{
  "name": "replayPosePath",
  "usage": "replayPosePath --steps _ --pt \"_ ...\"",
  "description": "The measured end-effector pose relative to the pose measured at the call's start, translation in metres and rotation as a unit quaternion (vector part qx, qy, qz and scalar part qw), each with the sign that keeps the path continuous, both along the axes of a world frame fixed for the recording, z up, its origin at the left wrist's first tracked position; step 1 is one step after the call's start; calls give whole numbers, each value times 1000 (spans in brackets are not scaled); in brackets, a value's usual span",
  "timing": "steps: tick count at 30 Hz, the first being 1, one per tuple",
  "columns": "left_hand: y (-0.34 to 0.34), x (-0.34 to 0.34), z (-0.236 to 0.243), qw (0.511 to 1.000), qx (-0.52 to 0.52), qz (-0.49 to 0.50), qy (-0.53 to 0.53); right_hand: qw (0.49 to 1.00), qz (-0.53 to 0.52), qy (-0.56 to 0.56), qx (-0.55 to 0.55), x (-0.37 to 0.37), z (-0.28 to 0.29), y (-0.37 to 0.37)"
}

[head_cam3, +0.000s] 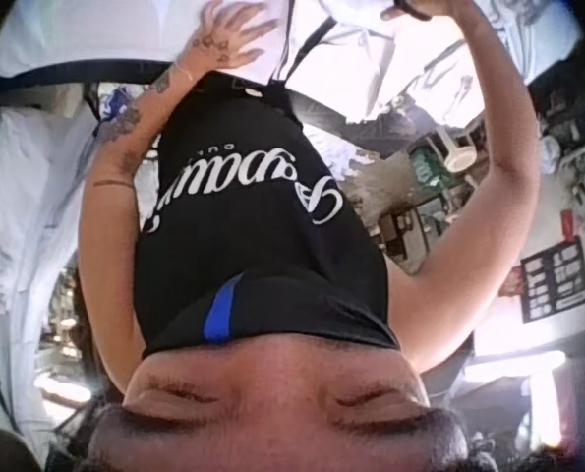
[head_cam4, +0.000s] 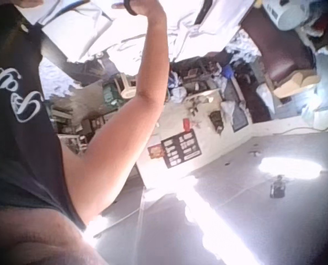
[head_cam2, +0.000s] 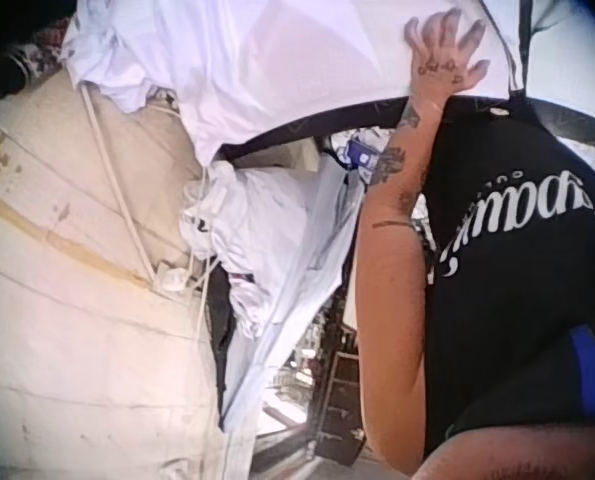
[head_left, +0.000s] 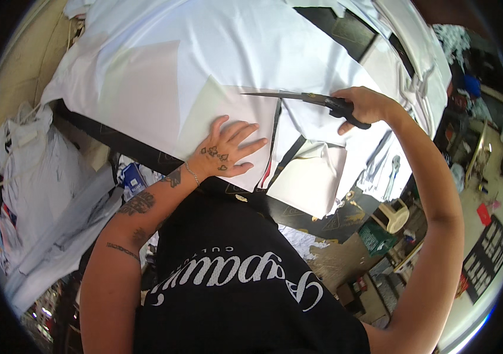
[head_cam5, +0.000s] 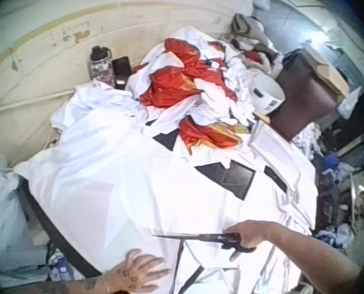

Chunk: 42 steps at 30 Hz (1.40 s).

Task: The person lays out white fabric on a table, smooths it, and uses shears to cut it into rectangular pieces. They fold the cut pieces and stack them, then repeat the process with additional fabric pieces.

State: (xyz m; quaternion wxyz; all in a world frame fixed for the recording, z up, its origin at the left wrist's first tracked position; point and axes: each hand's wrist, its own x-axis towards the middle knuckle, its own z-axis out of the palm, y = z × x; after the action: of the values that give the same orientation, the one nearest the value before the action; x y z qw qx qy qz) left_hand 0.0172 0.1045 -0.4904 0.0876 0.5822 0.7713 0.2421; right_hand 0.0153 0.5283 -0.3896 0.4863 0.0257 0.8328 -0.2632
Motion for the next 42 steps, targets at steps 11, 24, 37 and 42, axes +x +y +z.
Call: replayPosePath --steps 11,24,37,42 --pt "4 -2 6 1000 7 9 -14 997 -18 -52 53 -14 7 -52" --pt "2 2 8 1000 7 -7 1 995 -68 14 67 22 18 -116" --pt "35 38 5 998 -14 -15 -64 952 -298 49 39 88 -9 -160" --pt "56 2 16 956 61 -90 -272 877 -481 -3 -20 194 47 -176"
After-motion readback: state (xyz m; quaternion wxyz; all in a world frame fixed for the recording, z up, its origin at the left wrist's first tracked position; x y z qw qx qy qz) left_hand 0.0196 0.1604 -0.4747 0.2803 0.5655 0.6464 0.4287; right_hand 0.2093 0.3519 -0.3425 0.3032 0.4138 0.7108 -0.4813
